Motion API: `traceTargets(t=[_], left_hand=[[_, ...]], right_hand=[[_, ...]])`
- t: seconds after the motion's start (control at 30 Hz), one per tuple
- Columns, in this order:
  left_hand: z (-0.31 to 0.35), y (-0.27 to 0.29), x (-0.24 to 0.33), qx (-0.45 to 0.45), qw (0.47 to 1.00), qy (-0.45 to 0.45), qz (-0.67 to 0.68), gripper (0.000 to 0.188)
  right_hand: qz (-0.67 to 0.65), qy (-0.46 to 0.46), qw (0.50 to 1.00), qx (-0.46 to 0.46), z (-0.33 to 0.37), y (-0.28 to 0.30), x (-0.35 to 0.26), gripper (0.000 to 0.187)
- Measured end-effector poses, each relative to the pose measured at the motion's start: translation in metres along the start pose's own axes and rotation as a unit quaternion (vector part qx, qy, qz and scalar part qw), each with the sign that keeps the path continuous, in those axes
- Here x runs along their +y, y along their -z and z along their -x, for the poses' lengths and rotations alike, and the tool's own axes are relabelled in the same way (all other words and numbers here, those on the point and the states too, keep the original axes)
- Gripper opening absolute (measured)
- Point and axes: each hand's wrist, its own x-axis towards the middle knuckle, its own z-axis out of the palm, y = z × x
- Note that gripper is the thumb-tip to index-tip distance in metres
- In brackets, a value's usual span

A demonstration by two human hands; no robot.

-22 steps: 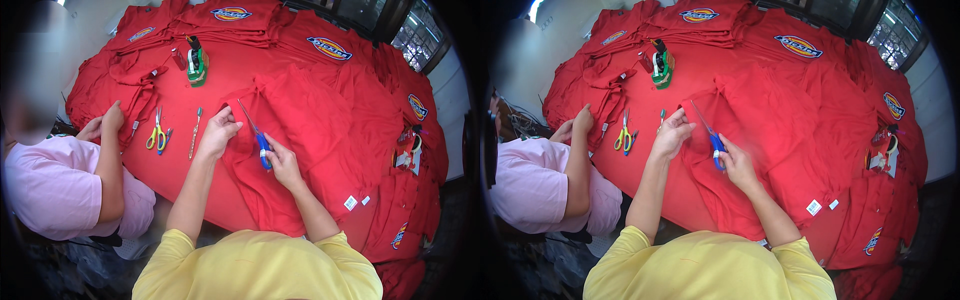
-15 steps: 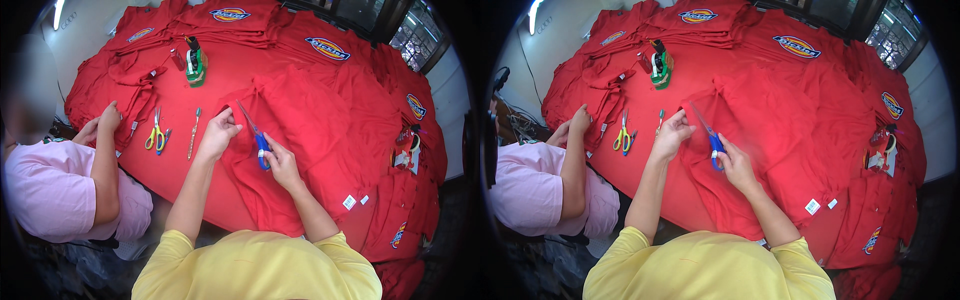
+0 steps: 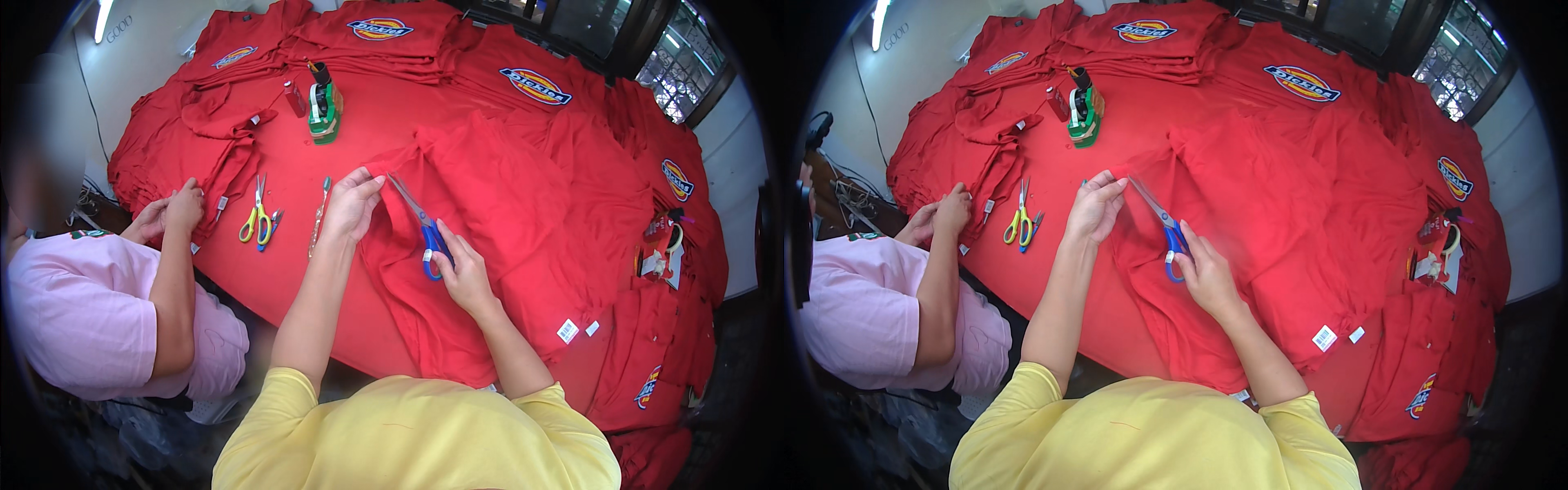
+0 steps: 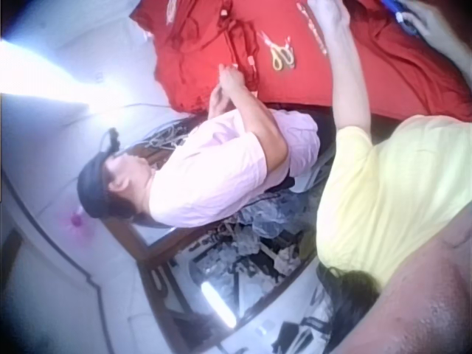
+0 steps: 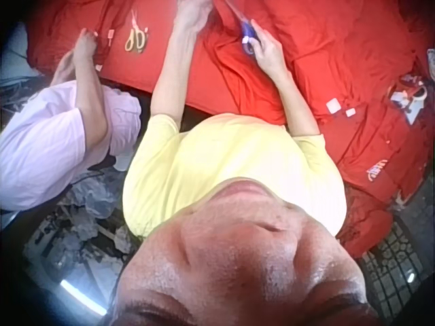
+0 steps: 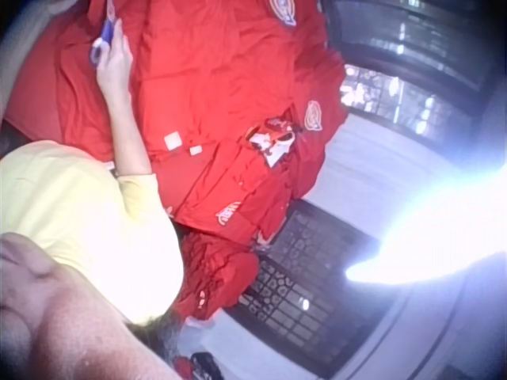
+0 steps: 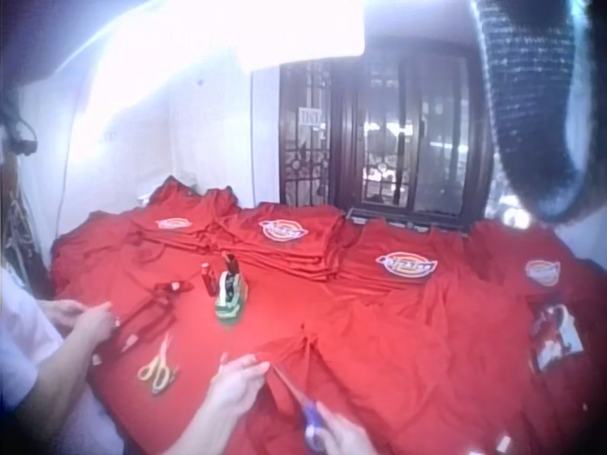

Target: The person uses scissors to trim excess threads and labels from several red shirts on a table.

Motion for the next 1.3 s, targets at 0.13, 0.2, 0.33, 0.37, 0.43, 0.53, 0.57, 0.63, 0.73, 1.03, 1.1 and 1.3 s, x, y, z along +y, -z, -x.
traceTargets(t=[0.13,0.2,0.33,0.37,0.43,0.53,0.57,0.63,0.73,1.03,1.1,1.3], left_hand=[[-0.003,0.003,0.0,-0.013,1.0,0.002,-0.013,0.013],[-0.004,0.003,-0.001,-0.012,1.0,0.007,-0.023,0.015],[0.002,-0.006,0.0,-0.015,0.999,0.01,-0.04,0.017],[0.003,-0.007,-0.001,-0.013,0.999,0.007,-0.041,0.016],[0.003,-0.004,-0.004,-0.005,0.998,0.007,-0.054,0.017],[0.006,-0.01,-0.001,-0.01,0.999,0.012,-0.044,0.016],[0.007,-0.011,0.0,-0.01,0.999,0.016,-0.047,0.017],[0.008,-0.013,0.002,-0.01,0.998,0.025,-0.053,0.019],[0.008,-0.012,0.002,-0.018,0.998,0.026,-0.058,0.02],[0.005,-0.009,-0.001,-0.021,0.998,0.031,-0.053,0.017],[0.006,-0.009,-0.001,-0.025,0.998,0.028,-0.049,0.017],[0.01,-0.015,0.001,-0.024,0.998,0.028,-0.042,0.018]], right_hand=[[0.025,-0.033,0.999,-0.026,-0.003,0.005,-0.007,0.053],[0.03,-0.045,0.998,-0.038,-0.004,0.006,-0.01,0.053],[0.016,-0.034,0.999,-0.028,-0.009,0.005,-0.011,0.053],[0.011,-0.025,0.999,-0.019,-0.01,0.004,-0.009,0.053],[0.0,-0.021,1.0,-0.01,-0.012,0.002,-0.009,0.051],[-0.038,-0.075,0.996,-0.03,-0.012,0.001,-0.007,0.049],[-0.054,-0.075,0.995,-0.025,-0.012,0.0,-0.005,0.048],[-0.084,-0.077,0.993,-0.014,-0.01,-0.003,-0.001,0.047],[-0.116,-0.099,0.988,-0.02,-0.01,-0.003,-0.001,0.046],[-0.167,-0.151,0.974,-0.036,-0.01,0.003,-0.009,0.044],[-0.168,-0.153,0.973,-0.039,-0.01,0.004,-0.01,0.044],[-0.208,-0.188,0.959,-0.041,-0.007,0.004,-0.006,0.044]])
